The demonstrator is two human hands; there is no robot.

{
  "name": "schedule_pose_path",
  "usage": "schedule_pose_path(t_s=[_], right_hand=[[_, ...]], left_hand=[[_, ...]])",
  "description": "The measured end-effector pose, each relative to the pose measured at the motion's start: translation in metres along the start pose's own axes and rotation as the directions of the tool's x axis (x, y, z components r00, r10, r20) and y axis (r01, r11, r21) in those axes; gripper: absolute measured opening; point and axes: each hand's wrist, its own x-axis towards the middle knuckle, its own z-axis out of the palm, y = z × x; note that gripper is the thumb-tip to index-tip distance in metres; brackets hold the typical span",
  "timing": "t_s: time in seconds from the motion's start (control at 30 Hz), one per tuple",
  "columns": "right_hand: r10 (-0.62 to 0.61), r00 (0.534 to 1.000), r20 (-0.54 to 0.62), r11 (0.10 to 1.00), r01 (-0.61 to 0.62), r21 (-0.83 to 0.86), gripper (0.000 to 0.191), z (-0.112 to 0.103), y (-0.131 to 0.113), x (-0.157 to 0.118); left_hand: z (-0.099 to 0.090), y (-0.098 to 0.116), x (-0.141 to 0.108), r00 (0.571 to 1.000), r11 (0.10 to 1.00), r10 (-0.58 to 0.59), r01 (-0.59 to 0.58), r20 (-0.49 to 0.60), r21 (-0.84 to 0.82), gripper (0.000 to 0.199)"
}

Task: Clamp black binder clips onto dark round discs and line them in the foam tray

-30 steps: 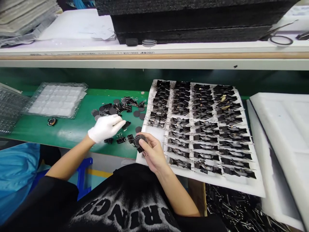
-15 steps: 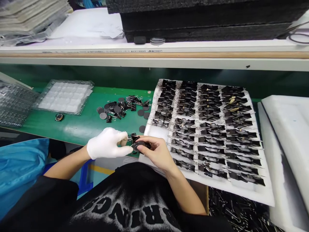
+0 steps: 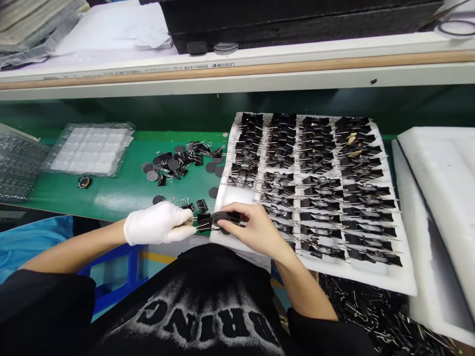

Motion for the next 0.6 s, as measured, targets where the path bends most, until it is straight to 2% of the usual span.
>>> schedule_pose_path(t_s=[0.13, 0.43, 0.53, 0.6], right_hand=[[-0.044, 0.997, 0.057, 0.996, 0.048, -0.075, 0.012, -0.0046, -0.0025, -0.0003], [-0.097, 0.993, 0.061, 0.981, 0.106, -0.164, 0.015, -0.0028, -0.0021, -0.0051], [-0.143, 0.989, 0.05, 0.974, 0.149, -0.173, 0.016, -0.0016, -0.0014, -0.0077], [-0.253, 0.967, 0.019, 0.949, 0.252, -0.188, 0.017, -0.0009, 0.0007, -0.0095]], left_hand=[[-0.0001, 0.002, 0.0019, 0.999, 0.997, 0.035, -0.035, -0.003, 0.064, 0.047], [0.0038, 0.0046, 0.0058, 0.997, 0.995, 0.071, -0.073, 0.034, 0.073, 0.051], [0.0003, 0.0035, 0.005, 0.997, 0.998, 0.064, -0.064, 0.046, 0.012, 0.051], [-0.0055, 0.0047, 0.0052, 0.998, 0.991, 0.04, -0.033, 0.05, -0.13, 0.049]])
